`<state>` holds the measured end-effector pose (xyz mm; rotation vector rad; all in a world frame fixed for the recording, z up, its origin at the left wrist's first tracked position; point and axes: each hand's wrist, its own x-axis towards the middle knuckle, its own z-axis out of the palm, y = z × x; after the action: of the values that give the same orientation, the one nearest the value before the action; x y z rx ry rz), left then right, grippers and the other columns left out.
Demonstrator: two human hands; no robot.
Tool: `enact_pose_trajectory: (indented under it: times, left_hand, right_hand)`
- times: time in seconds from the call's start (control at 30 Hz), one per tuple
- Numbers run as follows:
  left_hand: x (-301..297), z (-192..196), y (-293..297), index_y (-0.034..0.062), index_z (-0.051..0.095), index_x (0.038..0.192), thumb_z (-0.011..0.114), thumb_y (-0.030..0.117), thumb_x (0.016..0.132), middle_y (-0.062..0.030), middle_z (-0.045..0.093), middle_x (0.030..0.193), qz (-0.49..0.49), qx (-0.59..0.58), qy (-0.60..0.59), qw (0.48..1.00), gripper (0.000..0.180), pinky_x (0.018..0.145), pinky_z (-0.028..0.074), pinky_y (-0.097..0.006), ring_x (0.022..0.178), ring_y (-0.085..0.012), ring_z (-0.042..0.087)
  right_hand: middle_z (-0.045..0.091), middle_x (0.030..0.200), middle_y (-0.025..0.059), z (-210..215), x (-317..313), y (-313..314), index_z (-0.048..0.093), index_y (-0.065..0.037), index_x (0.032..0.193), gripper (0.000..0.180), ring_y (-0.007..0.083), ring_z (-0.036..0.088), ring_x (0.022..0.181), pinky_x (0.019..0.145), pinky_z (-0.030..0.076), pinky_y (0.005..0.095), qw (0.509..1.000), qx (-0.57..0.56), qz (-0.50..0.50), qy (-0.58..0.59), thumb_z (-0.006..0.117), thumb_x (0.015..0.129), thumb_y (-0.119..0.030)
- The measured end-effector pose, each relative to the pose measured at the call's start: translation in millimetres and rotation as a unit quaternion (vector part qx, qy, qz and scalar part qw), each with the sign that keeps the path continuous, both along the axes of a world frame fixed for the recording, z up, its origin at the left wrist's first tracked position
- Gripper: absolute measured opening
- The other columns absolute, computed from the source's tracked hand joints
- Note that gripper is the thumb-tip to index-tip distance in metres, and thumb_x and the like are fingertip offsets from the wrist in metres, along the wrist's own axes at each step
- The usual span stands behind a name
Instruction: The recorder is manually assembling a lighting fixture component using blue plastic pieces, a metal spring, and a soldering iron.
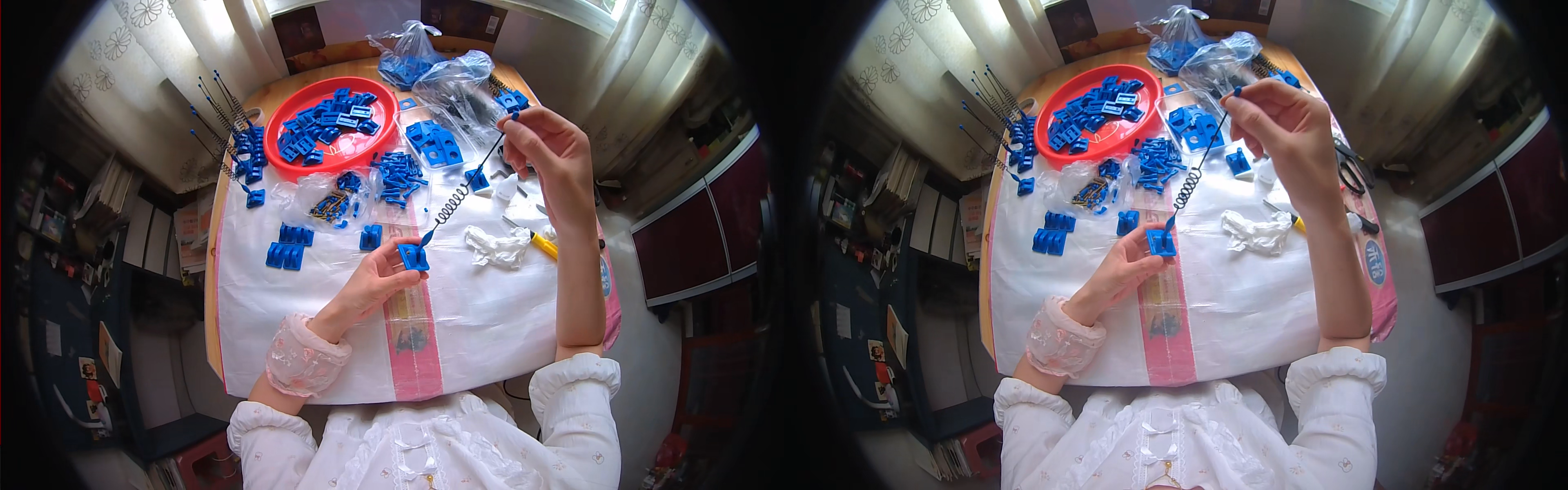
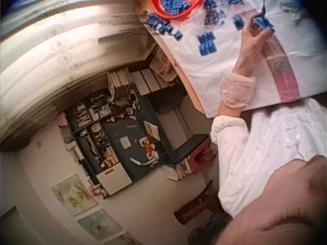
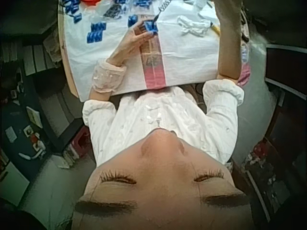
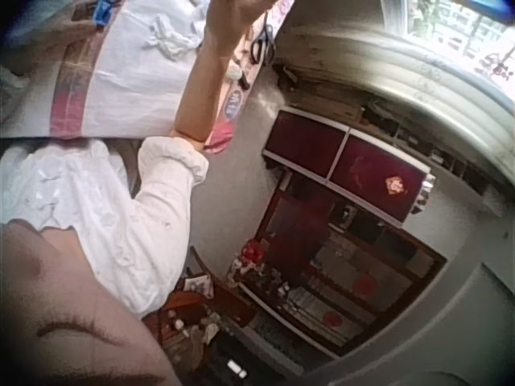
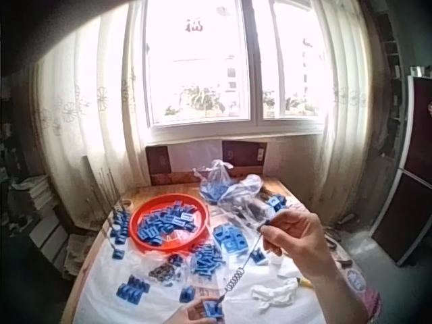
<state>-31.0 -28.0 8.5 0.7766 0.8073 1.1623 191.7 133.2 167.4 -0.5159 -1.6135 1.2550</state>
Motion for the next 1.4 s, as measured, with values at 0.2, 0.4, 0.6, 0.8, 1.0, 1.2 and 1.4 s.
enact_pose_trajectory:
  times: [0.2,0.4,0.6,0.8,1.0,1.2,1.4]
  left_hand:
    - [6,-1,2,0.0051,0.048,0.146,0.078,0.004,0.093,-0.0062,0.067,0.115,0.042,0.072,0.164,0.983,0.062,0.097,0.056,-0.029,0.107,-0.0138,0.068]
    - [16,-2,0,0.0051,0.053,0.141,0.080,0.006,0.091,-0.0050,0.071,0.101,0.094,0.127,0.268,0.950,0.056,0.081,0.058,-0.026,0.087,-0.0119,0.070]
    - [19,11,-2,0.0040,0.071,0.120,0.085,0.019,0.087,-0.0044,0.071,0.092,0.105,0.140,0.419,0.891,0.038,0.065,0.051,-0.026,0.070,-0.0085,0.059]
    - [16,18,-5,0.0029,0.073,0.115,0.087,0.017,0.084,-0.0101,0.069,0.111,0.116,0.259,0.506,0.814,0.038,0.076,0.056,-0.033,0.091,-0.0231,0.068]
    - [6,35,-10,0.0021,0.073,0.112,0.087,0.017,0.083,-0.0107,0.071,0.106,0.066,0.227,0.499,0.834,0.036,0.076,0.056,-0.035,0.087,-0.0241,0.069]
    - [-38,74,-16,0.0050,0.076,0.112,0.084,0.017,0.088,-0.0047,0.075,0.098,0.147,0.163,0.496,0.840,0.028,0.073,0.053,-0.026,0.087,-0.0120,0.069]
    - [-130,86,-39,0.0067,0.078,0.115,0.084,0.012,0.086,-0.0038,0.068,0.105,0.276,0.110,0.560,0.773,0.030,0.077,0.054,-0.026,0.092,-0.0118,0.067]
  right_hand:
    - [0.074,0.081,0.0020,6,-9,-40,0.074,0.001,0.099,0.006,0.0046,0.069,0.075,0.066,0.053,0.0198,0.999,0.035,0.032,-0.025,0.074,0.096,-0.005]
    - [0.074,0.086,0.0036,-5,-22,-65,0.074,0.002,0.099,0.007,0.0046,0.069,0.078,0.068,0.054,0.0197,0.995,0.081,0.056,-0.026,0.077,0.092,-0.001]
    - [0.073,0.083,0.0030,-8,-28,-71,0.073,0.001,0.097,0.007,0.0056,0.070,0.076,0.067,0.054,0.0199,0.997,0.070,0.033,0.009,0.077,0.092,0.002]
    - [0.073,0.086,0.0031,-9,-25,-70,0.071,0.002,0.101,0.008,0.0061,0.070,0.076,0.064,0.053,0.0192,0.997,0.054,0.049,0.034,0.074,0.094,0.003]
    - [0.071,0.083,0.0031,-11,-26,-68,0.070,0.002,0.112,0.016,0.0058,0.068,0.073,0.058,0.046,0.0183,0.997,0.046,0.060,0.025,0.073,0.097,-0.001]
    - [0.069,0.078,0.0037,-2,-18,-54,0.065,0.003,0.125,0.027,0.0059,0.064,0.069,0.057,0.044,0.0195,0.997,0.064,0.025,0.036,0.068,0.098,0.000]
    - [0.068,0.076,0.0044,3,-9,-50,0.065,0.002,0.126,0.028,0.0071,0.064,0.067,0.056,0.043,0.0205,0.996,0.083,0.004,0.027,0.067,0.098,-0.001]
